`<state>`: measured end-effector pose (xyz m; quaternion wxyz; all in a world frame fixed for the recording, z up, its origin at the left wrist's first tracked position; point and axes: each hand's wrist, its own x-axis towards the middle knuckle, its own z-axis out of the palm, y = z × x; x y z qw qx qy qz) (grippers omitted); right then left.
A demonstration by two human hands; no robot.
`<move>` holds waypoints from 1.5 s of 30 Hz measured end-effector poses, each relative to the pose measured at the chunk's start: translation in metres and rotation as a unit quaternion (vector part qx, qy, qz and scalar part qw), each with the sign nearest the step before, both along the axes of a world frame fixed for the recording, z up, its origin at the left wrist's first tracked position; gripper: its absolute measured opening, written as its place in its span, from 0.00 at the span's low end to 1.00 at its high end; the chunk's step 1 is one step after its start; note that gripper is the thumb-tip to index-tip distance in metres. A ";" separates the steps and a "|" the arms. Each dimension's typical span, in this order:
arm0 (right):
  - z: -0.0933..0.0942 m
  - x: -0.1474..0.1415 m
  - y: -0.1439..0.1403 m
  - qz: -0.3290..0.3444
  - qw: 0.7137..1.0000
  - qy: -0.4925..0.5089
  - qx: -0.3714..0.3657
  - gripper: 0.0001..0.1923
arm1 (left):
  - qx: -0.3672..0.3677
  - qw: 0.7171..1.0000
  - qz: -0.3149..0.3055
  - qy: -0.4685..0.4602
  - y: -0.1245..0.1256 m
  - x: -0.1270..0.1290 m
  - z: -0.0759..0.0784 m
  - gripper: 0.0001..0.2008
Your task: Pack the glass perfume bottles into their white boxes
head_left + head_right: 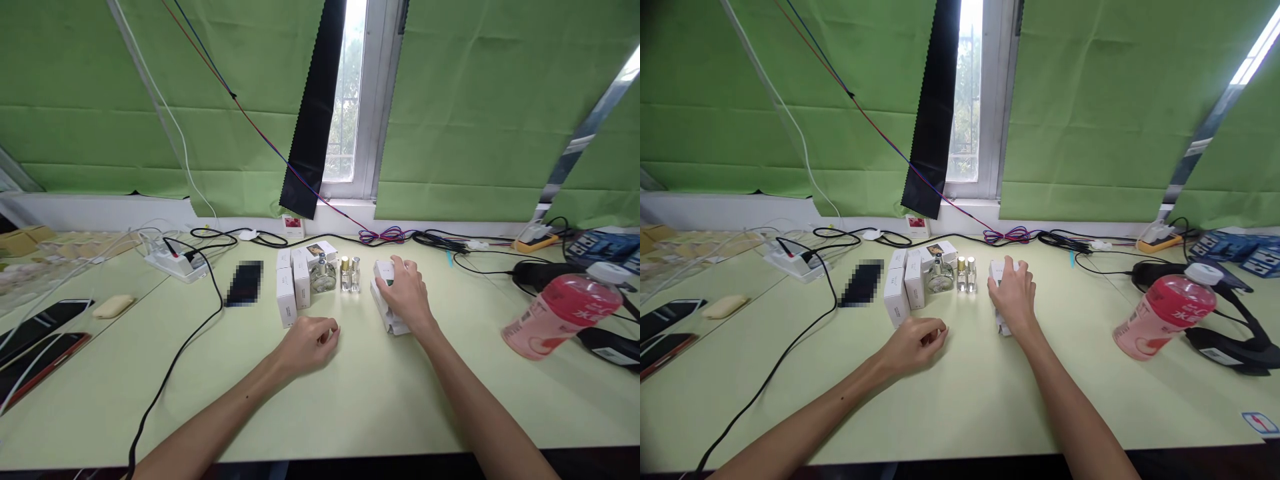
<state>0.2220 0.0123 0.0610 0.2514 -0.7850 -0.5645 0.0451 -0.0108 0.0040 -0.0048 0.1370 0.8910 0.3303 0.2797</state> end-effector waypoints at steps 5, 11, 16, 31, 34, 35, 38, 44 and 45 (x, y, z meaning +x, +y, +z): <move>0.006 -0.020 -0.006 0.089 0.989 0.100 0.062 0.30 | 0.002 1.000 -0.006 -0.016 -0.001 0.000 0.003 0.11; 0.008 -0.043 -0.013 0.178 0.964 0.198 -0.026 0.29 | 0.046 0.996 -0.061 -0.055 -0.002 0.001 0.006 0.06; 0.006 -0.048 -0.014 0.203 0.947 0.226 -0.105 0.28 | 0.105 0.985 -0.098 -0.098 -0.002 0.001 0.008 0.14; -0.023 -0.049 0.008 0.165 0.908 0.375 -0.085 0.19 | 0.197 0.951 -0.071 -0.226 -0.002 0.000 0.011 0.14; -0.025 -0.051 0.008 0.160 0.897 0.406 -0.073 0.18 | 0.188 0.954 -0.071 -0.222 -0.003 0.001 0.009 0.20; -0.026 -0.051 0.008 0.159 0.894 0.414 -0.067 0.18 | 0.180 0.957 -0.067 -0.219 -0.004 0.002 0.008 0.21; -0.031 -0.053 0.009 0.158 0.876 0.452 -0.060 0.19 | 0.160 0.963 -0.057 -0.210 -0.006 0.002 0.006 0.22; -0.037 -0.053 0.009 0.154 0.846 0.505 -0.077 0.18 | 0.157 0.967 -0.043 -0.195 -0.005 0.001 0.004 0.20; -0.036 -0.054 0.008 0.156 0.842 0.511 -0.078 0.17 | 0.157 0.967 -0.042 -0.195 -0.004 0.000 0.003 0.20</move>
